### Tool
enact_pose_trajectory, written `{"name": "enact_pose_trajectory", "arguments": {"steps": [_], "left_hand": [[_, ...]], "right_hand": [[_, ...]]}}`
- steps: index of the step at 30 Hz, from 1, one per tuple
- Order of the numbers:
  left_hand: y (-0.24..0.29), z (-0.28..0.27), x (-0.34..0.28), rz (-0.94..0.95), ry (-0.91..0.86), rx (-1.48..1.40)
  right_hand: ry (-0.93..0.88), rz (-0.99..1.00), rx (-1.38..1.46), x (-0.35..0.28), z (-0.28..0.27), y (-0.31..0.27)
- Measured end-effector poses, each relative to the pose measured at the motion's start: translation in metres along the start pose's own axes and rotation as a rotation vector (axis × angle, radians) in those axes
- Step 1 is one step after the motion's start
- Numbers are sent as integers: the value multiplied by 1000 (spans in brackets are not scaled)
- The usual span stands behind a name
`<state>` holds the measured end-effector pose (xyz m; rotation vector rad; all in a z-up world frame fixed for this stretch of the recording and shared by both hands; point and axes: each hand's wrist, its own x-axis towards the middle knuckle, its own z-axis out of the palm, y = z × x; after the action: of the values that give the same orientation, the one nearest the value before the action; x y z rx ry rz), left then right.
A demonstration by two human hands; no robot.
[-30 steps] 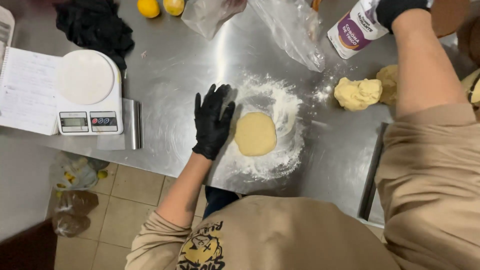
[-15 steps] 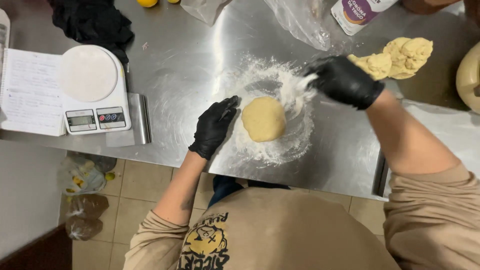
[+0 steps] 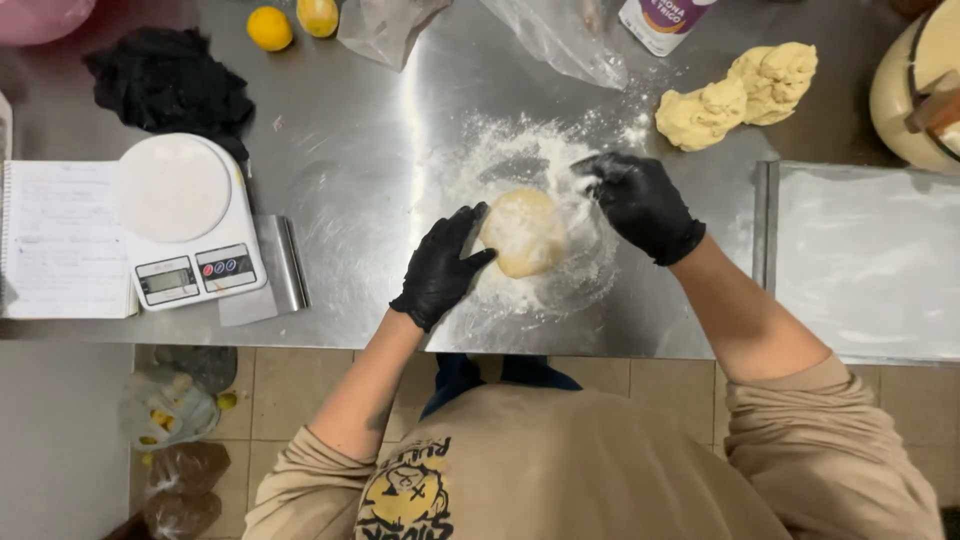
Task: Rolling out dough on a floured workbench using a wooden rolling pin.
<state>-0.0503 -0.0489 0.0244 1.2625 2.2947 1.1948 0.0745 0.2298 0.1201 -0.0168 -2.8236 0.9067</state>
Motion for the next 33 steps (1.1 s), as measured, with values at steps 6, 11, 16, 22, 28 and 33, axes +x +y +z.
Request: {"name": "enact_pose_trajectory", "arguments": {"steps": [6, 11, 16, 22, 28, 33], "left_hand": [[12, 26, 11, 138, -94, 152], [39, 47, 15, 288, -27, 448], [-1, 42, 27, 183, -404, 364], [6, 16, -10, 333, -144, 289], [38, -16, 18, 157, -196, 141], [-60, -1, 28, 200, -112, -497]], "right_hand": [[34, 6, 102, -21, 30, 13], [282, -11, -174, -42, 94, 28], [66, 1, -135, -52, 172, 40], [-64, -82, -60, -54, 163, 44], [-5, 57, 61, -34, 184, 94], [-149, 354, -354, 1, 166, 0]]}}
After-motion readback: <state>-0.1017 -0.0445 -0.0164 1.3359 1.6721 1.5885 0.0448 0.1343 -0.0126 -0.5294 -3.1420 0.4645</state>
